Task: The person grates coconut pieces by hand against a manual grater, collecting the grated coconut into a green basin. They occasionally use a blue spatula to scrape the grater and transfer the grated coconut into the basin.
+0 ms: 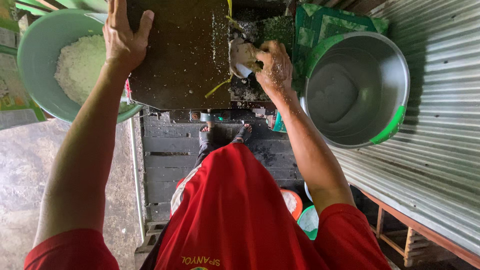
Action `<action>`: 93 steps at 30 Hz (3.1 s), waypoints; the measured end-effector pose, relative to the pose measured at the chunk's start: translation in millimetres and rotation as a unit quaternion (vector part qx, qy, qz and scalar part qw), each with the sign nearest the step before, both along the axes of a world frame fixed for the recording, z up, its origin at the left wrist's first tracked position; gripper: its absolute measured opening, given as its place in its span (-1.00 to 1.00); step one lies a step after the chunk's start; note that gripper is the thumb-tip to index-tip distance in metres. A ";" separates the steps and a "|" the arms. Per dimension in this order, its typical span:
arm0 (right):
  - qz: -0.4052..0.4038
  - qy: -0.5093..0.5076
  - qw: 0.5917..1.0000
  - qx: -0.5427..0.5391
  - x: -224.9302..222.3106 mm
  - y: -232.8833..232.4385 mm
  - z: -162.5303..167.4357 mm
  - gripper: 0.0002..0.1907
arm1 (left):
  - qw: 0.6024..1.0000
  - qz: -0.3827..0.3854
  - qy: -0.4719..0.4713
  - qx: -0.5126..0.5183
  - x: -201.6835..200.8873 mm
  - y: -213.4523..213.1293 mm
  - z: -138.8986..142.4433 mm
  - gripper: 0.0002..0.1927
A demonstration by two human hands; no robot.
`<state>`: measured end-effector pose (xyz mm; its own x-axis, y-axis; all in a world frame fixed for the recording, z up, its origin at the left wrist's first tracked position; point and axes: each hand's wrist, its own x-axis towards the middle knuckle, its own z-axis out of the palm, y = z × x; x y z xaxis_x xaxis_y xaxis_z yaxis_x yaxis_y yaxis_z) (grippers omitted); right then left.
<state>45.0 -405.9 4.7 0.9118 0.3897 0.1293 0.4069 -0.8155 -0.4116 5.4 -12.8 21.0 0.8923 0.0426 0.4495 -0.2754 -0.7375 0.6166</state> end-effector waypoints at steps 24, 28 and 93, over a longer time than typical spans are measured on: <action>0.057 -0.012 0.997 -0.053 32.0 12.8 -25.1 -0.81 | 0.997 0.034 0.062 -0.015 -1.7 1.6 -4.0 -0.50; 0.052 0.006 0.998 -0.045 36.5 17.4 -28.2 -0.75 | 0.999 0.034 0.034 0.025 1.0 5.8 -12.0 -0.42; -0.041 0.095 0.995 -0.015 52.6 25.8 -40.4 -0.57 | 0.999 0.041 0.033 -0.005 -0.9 5.7 -13.4 -0.61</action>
<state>97.6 -380.1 -35.7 0.9476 0.3143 -0.0579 0.2563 -0.8555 -0.4500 4.5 -7.0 7.5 0.9133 0.1212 0.3889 -0.1728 -0.7493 0.6393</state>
